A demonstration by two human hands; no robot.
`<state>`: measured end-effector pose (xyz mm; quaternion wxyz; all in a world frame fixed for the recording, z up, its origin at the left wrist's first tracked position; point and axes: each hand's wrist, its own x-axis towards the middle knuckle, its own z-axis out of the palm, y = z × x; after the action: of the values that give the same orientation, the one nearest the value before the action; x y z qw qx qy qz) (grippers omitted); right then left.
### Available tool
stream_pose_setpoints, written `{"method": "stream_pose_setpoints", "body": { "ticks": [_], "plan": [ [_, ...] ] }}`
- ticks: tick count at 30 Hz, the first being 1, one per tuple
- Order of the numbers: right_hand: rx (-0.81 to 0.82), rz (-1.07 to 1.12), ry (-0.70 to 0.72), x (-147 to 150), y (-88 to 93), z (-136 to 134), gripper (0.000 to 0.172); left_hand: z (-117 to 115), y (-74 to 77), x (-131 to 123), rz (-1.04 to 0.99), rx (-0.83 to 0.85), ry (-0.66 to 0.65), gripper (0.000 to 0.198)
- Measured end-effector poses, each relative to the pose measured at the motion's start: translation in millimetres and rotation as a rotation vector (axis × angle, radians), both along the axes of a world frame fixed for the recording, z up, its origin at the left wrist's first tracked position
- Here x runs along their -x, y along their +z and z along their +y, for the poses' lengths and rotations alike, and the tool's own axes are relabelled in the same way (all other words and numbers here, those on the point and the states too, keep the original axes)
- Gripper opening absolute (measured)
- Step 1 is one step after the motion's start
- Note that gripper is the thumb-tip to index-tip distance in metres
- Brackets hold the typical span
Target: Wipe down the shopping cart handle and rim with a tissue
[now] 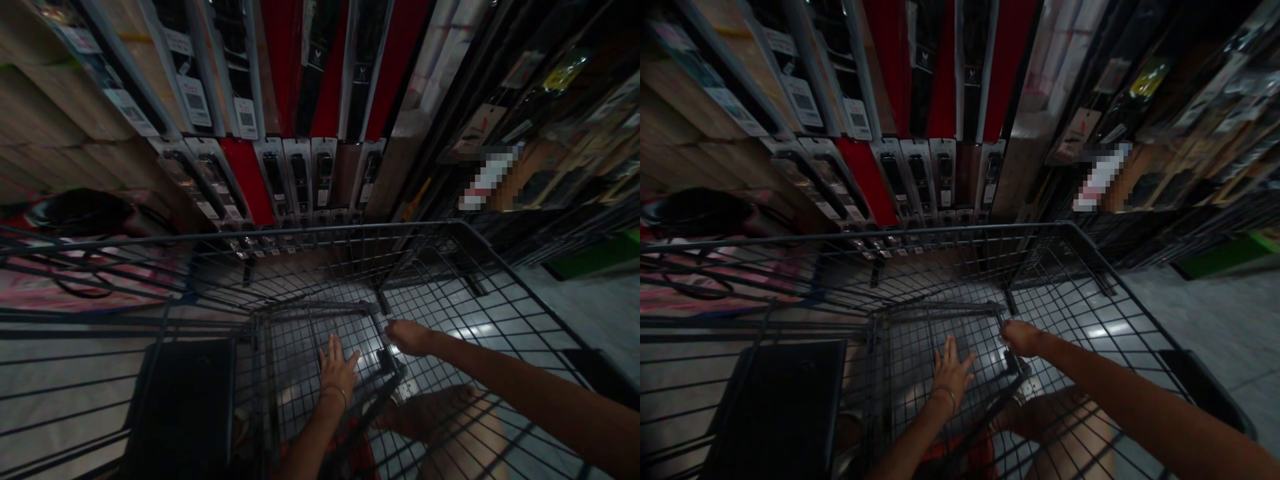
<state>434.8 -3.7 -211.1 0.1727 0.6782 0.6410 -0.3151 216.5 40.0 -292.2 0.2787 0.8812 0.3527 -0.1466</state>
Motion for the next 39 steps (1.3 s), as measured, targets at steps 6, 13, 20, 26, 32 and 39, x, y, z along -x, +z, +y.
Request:
{"method": "stream_pose_setpoints", "body": {
  "ticks": [6,13,20,26,32,39],
  "plan": [
    [-0.123,-0.182,-0.173,-34.4,0.7,38.1,0.033,2.9,2.8,-0.6,0.015,0.005,-0.006,0.049],
    [-0.112,-0.237,-0.182,-52.2,-9.9,39.9,0.046,5.9,0.9,-2.6,0.054,0.052,-0.002,0.052],
    [-0.07,-0.226,-0.175,-48.5,-6.9,24.1,0.049,8.5,2.3,-2.9,0.044,0.062,-0.016,0.052],
    [-0.092,-0.197,-0.132,-44.1,-12.0,-6.5,0.05,7.7,6.8,-0.5,0.006,0.004,-0.023,0.051],
    [0.069,-0.147,-0.044,-44.9,2.7,-16.0,0.038,8.7,1.9,0.3,0.004,0.0,-0.013,0.049],
    [-0.135,-0.386,-0.181,-65.9,17.0,27.3,0.045,12.2,4.3,0.2,-0.018,-0.005,0.007,0.049]
  ]
}}
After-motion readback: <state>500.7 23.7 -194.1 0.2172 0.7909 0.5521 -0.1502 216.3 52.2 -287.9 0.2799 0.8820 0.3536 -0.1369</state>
